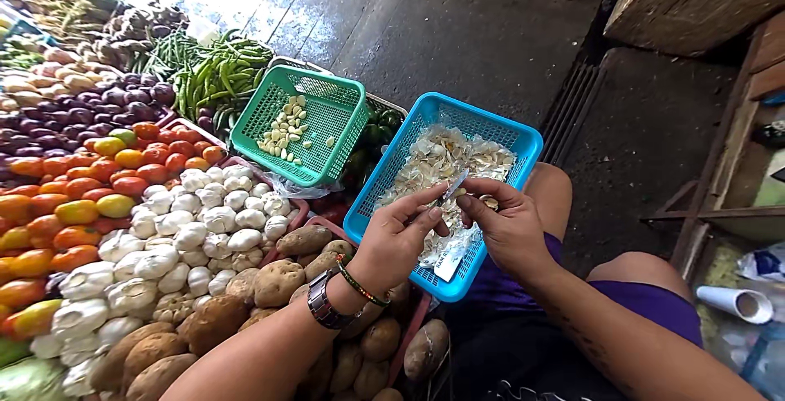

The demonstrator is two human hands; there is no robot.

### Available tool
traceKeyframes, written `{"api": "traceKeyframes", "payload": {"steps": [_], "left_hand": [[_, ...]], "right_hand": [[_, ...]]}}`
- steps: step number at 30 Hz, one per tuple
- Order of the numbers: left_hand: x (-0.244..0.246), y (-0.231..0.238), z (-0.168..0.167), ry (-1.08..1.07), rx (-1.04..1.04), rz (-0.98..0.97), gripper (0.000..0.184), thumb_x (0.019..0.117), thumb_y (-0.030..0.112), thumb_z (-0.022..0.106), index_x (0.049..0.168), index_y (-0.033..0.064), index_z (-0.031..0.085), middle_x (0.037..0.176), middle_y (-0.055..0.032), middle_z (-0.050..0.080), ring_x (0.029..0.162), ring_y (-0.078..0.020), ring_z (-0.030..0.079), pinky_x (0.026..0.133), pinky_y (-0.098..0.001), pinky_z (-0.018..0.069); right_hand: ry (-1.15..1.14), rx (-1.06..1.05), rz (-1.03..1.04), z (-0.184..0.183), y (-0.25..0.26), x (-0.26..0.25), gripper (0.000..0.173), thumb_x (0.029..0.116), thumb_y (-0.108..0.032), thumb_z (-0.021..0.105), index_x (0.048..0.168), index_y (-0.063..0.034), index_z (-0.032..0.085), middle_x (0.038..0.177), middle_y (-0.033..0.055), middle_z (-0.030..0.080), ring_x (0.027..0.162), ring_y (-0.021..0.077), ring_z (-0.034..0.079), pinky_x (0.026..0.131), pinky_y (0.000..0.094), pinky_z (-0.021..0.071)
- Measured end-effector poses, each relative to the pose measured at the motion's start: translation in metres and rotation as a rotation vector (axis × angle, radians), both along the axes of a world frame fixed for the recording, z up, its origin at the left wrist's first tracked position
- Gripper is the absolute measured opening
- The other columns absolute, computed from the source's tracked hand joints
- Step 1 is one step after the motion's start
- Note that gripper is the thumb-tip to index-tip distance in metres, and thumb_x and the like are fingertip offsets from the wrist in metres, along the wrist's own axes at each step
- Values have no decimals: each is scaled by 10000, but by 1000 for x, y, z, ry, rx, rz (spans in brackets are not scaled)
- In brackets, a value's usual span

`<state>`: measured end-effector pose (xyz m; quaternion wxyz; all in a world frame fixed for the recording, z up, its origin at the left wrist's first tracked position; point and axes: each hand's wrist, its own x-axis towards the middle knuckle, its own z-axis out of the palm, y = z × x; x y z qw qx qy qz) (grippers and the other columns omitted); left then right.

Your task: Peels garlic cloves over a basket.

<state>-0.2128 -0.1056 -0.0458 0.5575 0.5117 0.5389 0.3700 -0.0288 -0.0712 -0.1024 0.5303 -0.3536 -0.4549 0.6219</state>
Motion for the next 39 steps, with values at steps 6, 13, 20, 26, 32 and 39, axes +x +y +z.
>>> {"api": "traceKeyframes", "payload": {"steps": [6, 13, 20, 26, 32, 39], "left_hand": [[1, 5, 8, -234, -294, 175, 360, 1096, 169, 464, 1433, 159, 589, 864, -112, 678, 440, -52, 413, 409, -176, 359], [3, 5, 5, -204, -346, 174, 330, 1117, 191, 392, 1358, 82, 591, 979, -152, 747, 443, -51, 473, 422, -171, 380], [6, 1, 13, -277, -272, 170, 208, 1081, 117, 465, 1282, 65, 484, 875, -139, 723, 441, -36, 473, 421, -152, 373], [5, 1, 13, -253, -260, 60, 400, 1089, 129, 454, 1479, 152, 539, 920, -124, 730, 463, -29, 455, 434, -157, 366], [7, 1, 13, -221, -272, 100, 365, 1088, 136, 472, 1427, 160, 606, 917, -112, 726, 460, -35, 445, 430, -162, 364], [5, 6, 10, -246, -425, 321, 368, 1113, 224, 433, 1459, 193, 554, 882, -105, 677, 416, -52, 389, 380, -175, 340]], "right_hand": [[247, -220, 45, 5, 8, 3, 130, 996, -73, 633, 1089, -103, 718, 930, 71, 686, 656, 87, 606, 649, 240, 563], [348, -421, 172, 1, 13, 7, 227, 1048, -119, 508, 1221, -115, 654, 837, 54, 627, 666, 98, 598, 679, 256, 559], [181, -289, 163, 3, 11, 4, 231, 999, -38, 608, 1195, -91, 719, 920, 77, 685, 715, 110, 635, 720, 269, 582], [-35, -51, 77, -3, 8, 2, 196, 937, -28, 704, 1116, -101, 737, 1010, 51, 717, 736, 115, 653, 686, 257, 583], [-105, 34, 24, -8, 5, 2, 193, 931, -9, 708, 1105, -89, 727, 1025, 40, 721, 787, 122, 681, 715, 267, 607], [370, -331, 85, 8, 7, 0, 170, 1036, -64, 548, 1133, -93, 684, 983, 88, 682, 681, 94, 617, 673, 242, 571]]}}
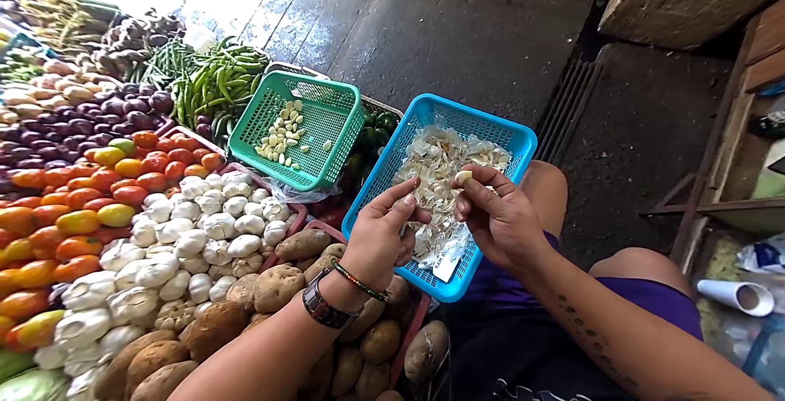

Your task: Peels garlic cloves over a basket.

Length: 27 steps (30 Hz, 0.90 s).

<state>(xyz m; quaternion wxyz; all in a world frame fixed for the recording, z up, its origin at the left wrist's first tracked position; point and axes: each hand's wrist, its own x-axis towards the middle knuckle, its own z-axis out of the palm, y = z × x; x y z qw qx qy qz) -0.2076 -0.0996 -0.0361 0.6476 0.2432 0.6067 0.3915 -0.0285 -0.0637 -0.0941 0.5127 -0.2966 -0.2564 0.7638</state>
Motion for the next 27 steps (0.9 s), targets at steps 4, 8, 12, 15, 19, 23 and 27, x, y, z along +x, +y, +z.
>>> {"api": "traceKeyframes", "payload": {"steps": [4, 8, 12, 15, 19, 23, 27], "left_hand": [[2, -1, 0, -14, 49, -91, 412, 1116, 200, 407, 1522, 160, 465, 894, -123, 714, 420, -37, 411, 397, -165, 353], [-3, -6, -3, -129, 208, -159, 437, 1104, 164, 392, 1537, 157, 447, 892, -127, 702, 446, -35, 437, 424, -158, 374], [-3, -7, -2, -117, 309, -276, 479, 1090, 126, 412, 1566, 182, 415, 906, -107, 707, 488, -31, 458, 455, -159, 377], [-1, -8, -4, -97, 289, -295, 452, 1090, 140, 434, 1538, 190, 455, 903, -87, 702, 492, -28, 458, 456, -160, 382], [1, -9, -7, -65, 316, -244, 402, 1080, 131, 486, 1470, 174, 570, 888, -87, 693, 491, -41, 451, 454, -175, 391], [1, -11, -5, -87, 361, -181, 371, 1081, 122, 480, 1432, 135, 602, 851, -83, 655, 486, -48, 433, 438, -178, 378], [-3, -8, -1, -72, 386, -148, 376, 1093, 150, 443, 1437, 153, 596, 839, -89, 661, 470, -50, 423, 428, -177, 367]], "right_hand": [[29, -99, 74, 0, 1, 0, 284, 1059, -83, 493, 1295, -126, 644, 919, 79, 658, 691, 108, 618, 693, 254, 569], [-139, 62, 79, -8, -1, -1, 213, 1017, -37, 574, 1200, -105, 659, 984, 87, 670, 712, 115, 632, 709, 269, 582], [28, -110, 206, -4, 2, 4, 221, 1073, -104, 480, 1193, -62, 661, 927, 84, 669, 676, 96, 614, 685, 241, 569], [173, -209, 327, -5, 2, 7, 241, 1093, -186, 449, 1155, -71, 653, 888, 59, 636, 692, 95, 596, 706, 247, 555], [348, -322, 372, -6, -2, 3, 192, 1077, -204, 499, 1054, -73, 638, 859, 51, 609, 721, 99, 598, 755, 246, 558], [275, -387, 193, -8, 0, -7, 156, 1068, -132, 510, 1110, -51, 637, 904, 85, 651, 715, 121, 634, 734, 254, 582], [195, -472, 67, -9, 6, -7, 106, 1052, -58, 497, 1102, -48, 589, 986, 130, 684, 752, 167, 681, 751, 300, 610]]}}
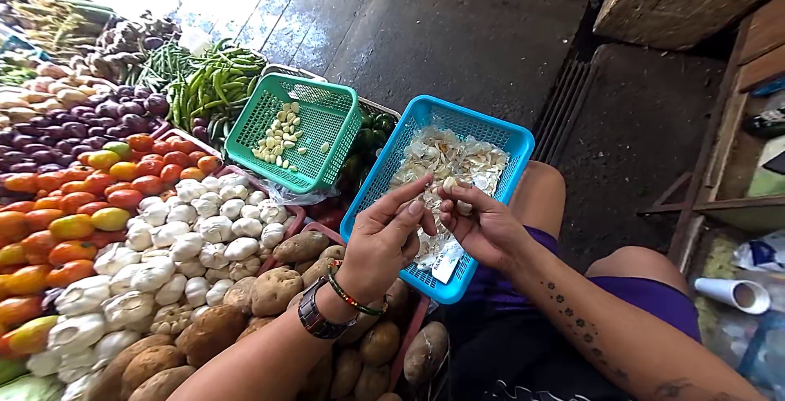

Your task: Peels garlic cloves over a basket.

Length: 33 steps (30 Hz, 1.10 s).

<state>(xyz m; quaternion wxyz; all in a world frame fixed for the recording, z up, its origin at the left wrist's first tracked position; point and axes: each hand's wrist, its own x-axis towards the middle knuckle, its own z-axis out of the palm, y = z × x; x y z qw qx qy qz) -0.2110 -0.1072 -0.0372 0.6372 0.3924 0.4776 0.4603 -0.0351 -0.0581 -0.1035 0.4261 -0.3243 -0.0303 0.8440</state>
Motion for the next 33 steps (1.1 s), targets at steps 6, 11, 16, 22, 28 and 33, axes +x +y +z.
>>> {"api": "traceKeyframes", "payload": {"steps": [6, 11, 16, 22, 28, 33], "left_hand": [[-2, 2, -13, 281, -18, -17, 369, 1114, 201, 388, 1418, 113, 578, 890, -44, 727, 477, -34, 444, 444, -181, 366], [-2, -1, -15, 354, 24, 24, 207, 1092, 190, 473, 1200, 78, 611, 872, -40, 732, 489, -36, 469, 454, -182, 365], [-4, -1, -17, 380, 133, 32, 190, 1044, 145, 569, 1208, 75, 503, 862, -44, 731, 532, -40, 533, 488, -185, 410], [-5, -5, -17, 706, 411, -174, 408, 1042, 219, 583, 1435, 110, 582, 895, 11, 736, 742, -42, 669, 698, -237, 582], [-5, -4, -18, 731, 425, -180, 363, 1044, 208, 584, 1403, 180, 629, 949, 16, 751, 806, -49, 697, 749, -256, 601], [-4, -5, -18, 744, 442, -155, 347, 1037, 182, 595, 1377, 157, 659, 980, 17, 764, 827, -31, 700, 770, -232, 593]], "right_hand": [[-68, 200, 141, -7, -3, 5, 288, 1038, -40, 501, 1271, -119, 651, 959, 107, 680, 787, 161, 667, 800, 321, 590], [-57, 165, 181, -1, -2, 8, 228, 1051, -41, 489, 1196, -69, 662, 980, 124, 698, 822, 176, 697, 813, 321, 606], [-37, 126, 199, 2, -2, 11, 107, 1051, -69, 526, 1047, -46, 631, 993, 141, 715, 792, 164, 706, 751, 281, 605], [-19, 159, 202, 2, -4, 11, 172, 1056, -48, 475, 981, -66, 629, 873, 117, 701, 726, 148, 687, 717, 272, 597], [1, 168, 215, 3, -5, 10, 168, 1057, -60, 484, 988, -47, 636, 855, 118, 689, 731, 149, 683, 730, 282, 600], [55, 183, 221, 2, -6, 9, 146, 1050, -66, 505, 971, -66, 628, 857, 99, 673, 739, 135, 662, 737, 274, 583]]}}
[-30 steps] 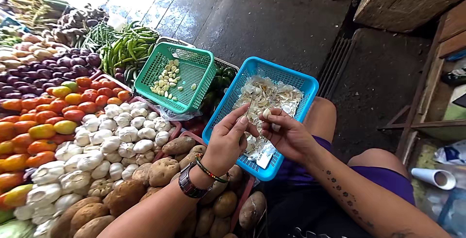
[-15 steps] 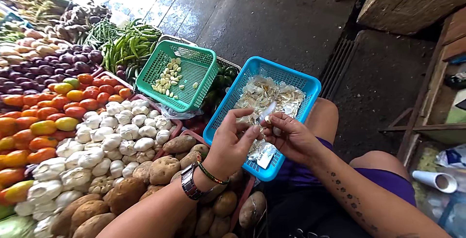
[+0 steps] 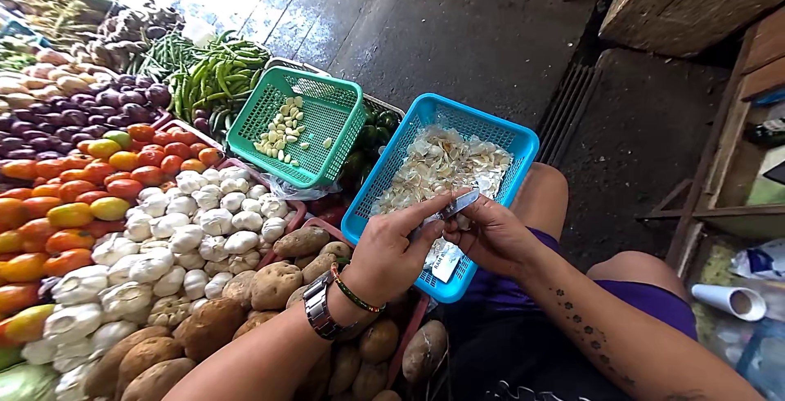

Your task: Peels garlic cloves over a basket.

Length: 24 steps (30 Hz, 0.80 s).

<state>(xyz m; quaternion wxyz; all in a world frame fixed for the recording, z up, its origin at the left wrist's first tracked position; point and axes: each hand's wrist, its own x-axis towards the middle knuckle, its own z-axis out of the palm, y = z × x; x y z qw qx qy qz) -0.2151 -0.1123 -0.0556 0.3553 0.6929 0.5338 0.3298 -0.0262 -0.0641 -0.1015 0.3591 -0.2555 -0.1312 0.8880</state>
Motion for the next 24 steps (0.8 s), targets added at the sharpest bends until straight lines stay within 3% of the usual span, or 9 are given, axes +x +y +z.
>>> {"api": "traceKeyframes", "payload": {"steps": [3, 5, 9, 11, 16, 21, 24], "left_hand": [[0, -1, -2, 11, 51, -10, 332, 1040, 153, 586, 1359, 128, 673, 1039, 3, 765, 889, -41, 710, 827, -248, 601], [0, -1, -1, 4, 64, 3, 312, 1039, 134, 579, 1330, 96, 686, 1001, -1, 760, 875, -41, 701, 823, -243, 594], [2, 0, 7, -153, -117, 92, 309, 1039, 104, 568, 1320, 129, 695, 874, 25, 725, 641, -18, 595, 588, -179, 502], [2, 1, 6, -240, -191, 121, 312, 1046, 113, 565, 1329, 141, 691, 869, 6, 714, 580, -36, 547, 526, -186, 461], [-12, 16, 3, -352, -336, 354, 330, 1070, 161, 529, 1374, 164, 657, 834, -33, 685, 482, -73, 447, 429, -212, 372], [-12, 22, 8, -376, -488, 439, 368, 1097, 211, 483, 1447, 136, 570, 903, -87, 744, 464, -78, 491, 425, -198, 384], [-10, 17, 8, -343, -430, 369, 252, 1077, 178, 524, 1288, 85, 623, 882, -67, 746, 484, -68, 515, 436, -188, 392]], "right_hand": [[26, -14, -7, 0, -1, -1, 140, 1046, -51, 509, 972, -71, 627, 862, 100, 674, 745, 135, 666, 750, 275, 588], [46, -7, -10, 0, -1, -1, 127, 1039, -44, 524, 969, -73, 626, 861, 91, 669, 744, 126, 658, 754, 267, 582], [57, 5, -3, -4, 1, -4, 139, 1034, -76, 560, 926, -87, 646, 847, 81, 670, 723, 111, 642, 736, 253, 569], [52, 19, 8, -6, 2, -5, 123, 1036, -75, 556, 941, -88, 633, 861, 79, 663, 722, 109, 633, 734, 250, 564], [91, 166, 110, -1, -2, 4, 55, 1002, -55, 622, 986, -86, 665, 940, 111, 715, 753, 116, 669, 755, 252, 573], [132, 201, 109, 0, 1, 9, 167, 983, 10, 615, 1068, -100, 708, 1019, 133, 726, 819, 143, 705, 809, 274, 597], [108, 164, 76, 2, 3, 9, 238, 986, 40, 592, 1134, -88, 728, 1086, 141, 729, 857, 156, 719, 832, 286, 607]]}}
